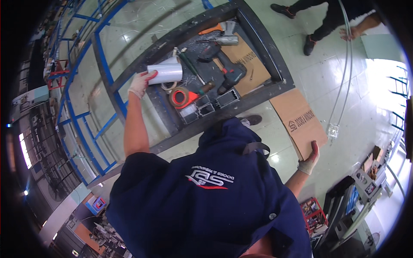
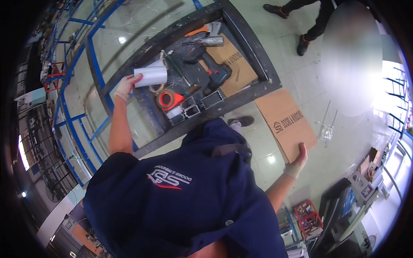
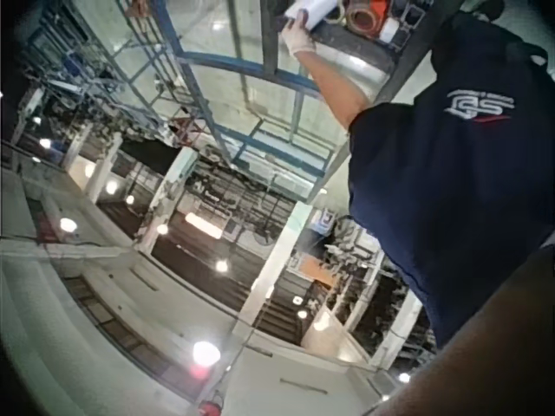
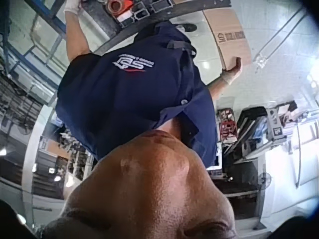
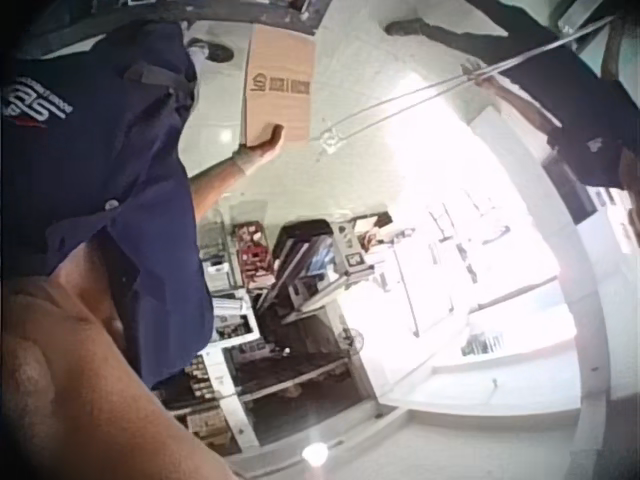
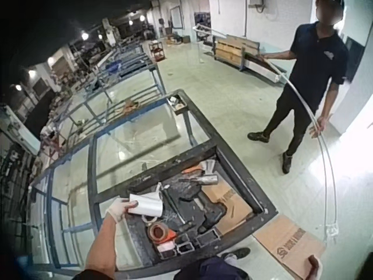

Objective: The recorder prepares and organizes metal strips on a workbench, using plastic wrap and a drill.

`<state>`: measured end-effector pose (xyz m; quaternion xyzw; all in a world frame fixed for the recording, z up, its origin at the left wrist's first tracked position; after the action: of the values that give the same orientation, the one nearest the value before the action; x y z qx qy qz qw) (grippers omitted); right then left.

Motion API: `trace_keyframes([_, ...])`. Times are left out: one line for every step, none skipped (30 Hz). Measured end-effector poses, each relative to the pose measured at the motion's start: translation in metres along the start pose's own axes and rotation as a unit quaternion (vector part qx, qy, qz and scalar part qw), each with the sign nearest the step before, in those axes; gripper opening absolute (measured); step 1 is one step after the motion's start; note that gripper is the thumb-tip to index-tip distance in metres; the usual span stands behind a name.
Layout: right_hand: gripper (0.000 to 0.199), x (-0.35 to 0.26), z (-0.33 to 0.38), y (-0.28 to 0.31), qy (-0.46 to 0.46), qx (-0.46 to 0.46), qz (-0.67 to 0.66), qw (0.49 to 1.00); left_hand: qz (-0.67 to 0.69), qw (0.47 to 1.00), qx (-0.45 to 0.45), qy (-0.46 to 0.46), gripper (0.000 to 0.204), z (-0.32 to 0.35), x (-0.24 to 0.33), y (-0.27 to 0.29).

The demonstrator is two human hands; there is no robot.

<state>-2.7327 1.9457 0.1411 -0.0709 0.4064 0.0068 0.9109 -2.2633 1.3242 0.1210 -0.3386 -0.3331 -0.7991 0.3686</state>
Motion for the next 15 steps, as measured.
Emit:
trace_keyframes([0.057, -0.004, 0.004, -0.004, 0.004, 0.003, 0.007, 1.0, -0.008, 1.0, -0.01, 0.004, 0.055, -0.011, -0.01, 0.006])
trace_keyframes([0.058, -0.007, 0.011, -0.014, 0.002, -0.003, 0.006, 1.0, -0.019, 1.0, -0.015, 0.008, 0.054, -0.017, -0.017, 0.013])
trace_keyframes([0.059, -0.008, 0.017, -0.019, 0.003, -0.005, 0.002, 1.0, -0.042, 0.999, -0.011, 0.003, 0.053, -0.007, 0.007, -0.002])
trace_keyframes([0.059, -0.009, 0.019, -0.017, 0.004, -0.001, 0.003, 1.0, -0.042, 0.999, -0.015, 0.004, 0.053, -0.013, 0.005, -0.008])
trace_keyframes([0.056, -0.01, 0.02, -0.015, 0.009, 0.001, 0.013, 1.0, -0.088, 0.996, -0.029, 0.017, 0.053, -0.017, 0.009, -0.007])
trace_keyframes([0.054, -0.01, 0.024, -0.019, 0.012, 0.001, 0.023, 1.0, -0.135, 0.989, -0.042, 0.031, 0.053, -0.021, 0.011, -0.003])
trace_keyframes([0.053, -0.014, 0.027, -0.025, 0.012, -0.014, 0.014, 1.0, -0.176, 0.981, -0.069, 0.037, 0.055, -0.026, 0.006, 0.0])
trace_keyframes([0.053, -0.015, 0.028, -0.023, 0.012, -0.009, 0.009, 1.0, -0.252, 0.964, -0.087, 0.016, 0.052, -0.032, 0.008, -0.005])
trace_keyframes([0.054, -0.016, 0.026, -0.019, 0.009, -0.015, 0.022, 1.0, -0.364, 0.931, -0.011, -0.037, 0.048, -0.032, 0.011, -0.003])
trace_keyframes([0.054, -0.016, 0.025, -0.016, 0.007, -0.022, 0.035, 0.999, -0.467, 0.877, 0.066, -0.092, 0.045, -0.029, 0.013, 0.0])
trace_keyframes([0.055, -0.016, 0.025, -0.011, 0.015, -0.02, 0.029, 0.999, -0.514, 0.846, 0.118, -0.074, 0.04, -0.019, 0.038, -0.02])
trace_keyframes([0.055, -0.015, 0.028, -0.008, 0.019, -0.012, 0.025, 0.999, -0.557, 0.81, 0.178, -0.051, 0.036, -0.004, 0.061, -0.032])
trace_keyframes([0.051, -0.014, 0.031, -0.009, 0.039, 0.005, 0.053, 0.998, -0.538, 0.813, 0.212, -0.071, 0.039, -0.002, 0.066, -0.033])
trace_keyframes([0.047, -0.014, 0.035, -0.01, 0.059, 0.023, 0.083, 0.995, -0.537, 0.814, 0.208, -0.075, 0.039, 0.0, 0.07, -0.043])
trace_keyframes([0.047, -0.011, 0.04, -0.012, 0.072, 0.03, 0.068, 0.995, -0.483, 0.836, 0.22, -0.139, 0.044, 0.001, 0.074, -0.057])
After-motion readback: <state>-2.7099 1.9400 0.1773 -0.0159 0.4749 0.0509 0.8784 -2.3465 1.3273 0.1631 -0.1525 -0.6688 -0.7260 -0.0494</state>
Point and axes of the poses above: each hand's wrist, its own z-axis away from the middle knuckle, its own y-axis out of the back of the hand, x = y × z, the point moved 1 cm from there along -z, towards the middle knuckle, and after that the axes turned 6 degrees about -y, right-handed, at the moved point
